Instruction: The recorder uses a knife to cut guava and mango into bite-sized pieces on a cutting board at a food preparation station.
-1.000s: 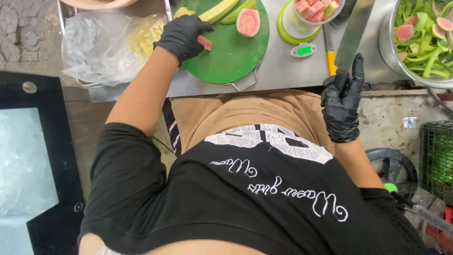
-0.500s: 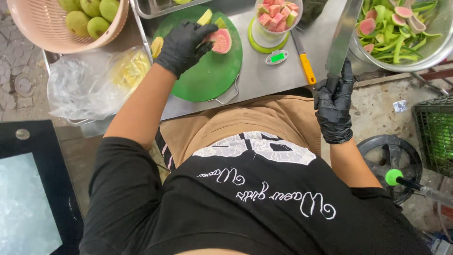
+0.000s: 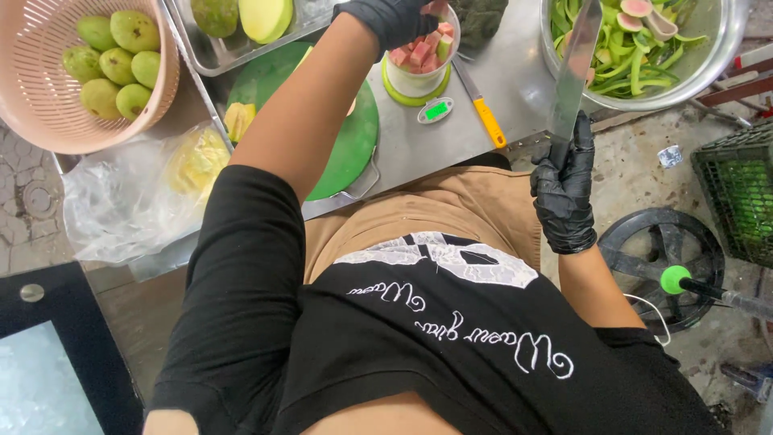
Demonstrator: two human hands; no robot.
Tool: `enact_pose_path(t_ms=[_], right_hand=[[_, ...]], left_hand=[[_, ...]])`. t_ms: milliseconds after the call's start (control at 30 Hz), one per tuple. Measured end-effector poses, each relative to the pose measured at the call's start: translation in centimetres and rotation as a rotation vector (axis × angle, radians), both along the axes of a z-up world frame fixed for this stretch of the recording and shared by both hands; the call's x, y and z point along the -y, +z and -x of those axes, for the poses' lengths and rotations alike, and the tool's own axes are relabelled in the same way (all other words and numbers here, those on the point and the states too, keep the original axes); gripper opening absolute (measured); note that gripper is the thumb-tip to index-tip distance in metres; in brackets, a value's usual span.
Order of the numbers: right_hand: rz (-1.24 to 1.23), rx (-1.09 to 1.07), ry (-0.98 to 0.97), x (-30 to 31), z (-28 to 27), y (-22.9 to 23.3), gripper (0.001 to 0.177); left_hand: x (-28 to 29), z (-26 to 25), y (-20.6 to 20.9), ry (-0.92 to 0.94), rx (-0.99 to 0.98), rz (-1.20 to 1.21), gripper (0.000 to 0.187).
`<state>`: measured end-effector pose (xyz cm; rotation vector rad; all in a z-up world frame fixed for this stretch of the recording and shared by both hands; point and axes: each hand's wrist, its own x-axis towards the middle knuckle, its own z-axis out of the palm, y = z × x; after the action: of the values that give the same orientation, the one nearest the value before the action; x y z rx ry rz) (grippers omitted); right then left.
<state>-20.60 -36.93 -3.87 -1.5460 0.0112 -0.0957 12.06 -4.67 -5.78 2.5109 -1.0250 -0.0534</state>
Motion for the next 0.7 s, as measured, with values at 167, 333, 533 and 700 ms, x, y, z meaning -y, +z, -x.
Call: enact_pose_path(t_ms=[167, 333, 533, 700], right_hand=[[-0.043, -0.025, 0.006, 0.2, 0.0, 0.7, 0.084], [0.0, -0.044, 0.031, -0.6, -0.4, 1.7, 0.089], [0.002, -0.016, 0.042, -1.5, -0.7, 0.8, 0.085], [0.136, 0.07, 0.051, -1.7, -0.6, 0.9, 0.09]], left_hand=[[0.7, 1.2, 4.0, 0.216, -0.629, -0.068, 0.038], [-1.2, 0.6, 2.0, 0.136, -0.075, 0.13, 0.035], [0.3, -0.5, -1.9, 0.226, -0.174, 0.072, 0.028], [2.2, 2.4, 2.9, 0.113, 0.012, 0.064, 0.042]])
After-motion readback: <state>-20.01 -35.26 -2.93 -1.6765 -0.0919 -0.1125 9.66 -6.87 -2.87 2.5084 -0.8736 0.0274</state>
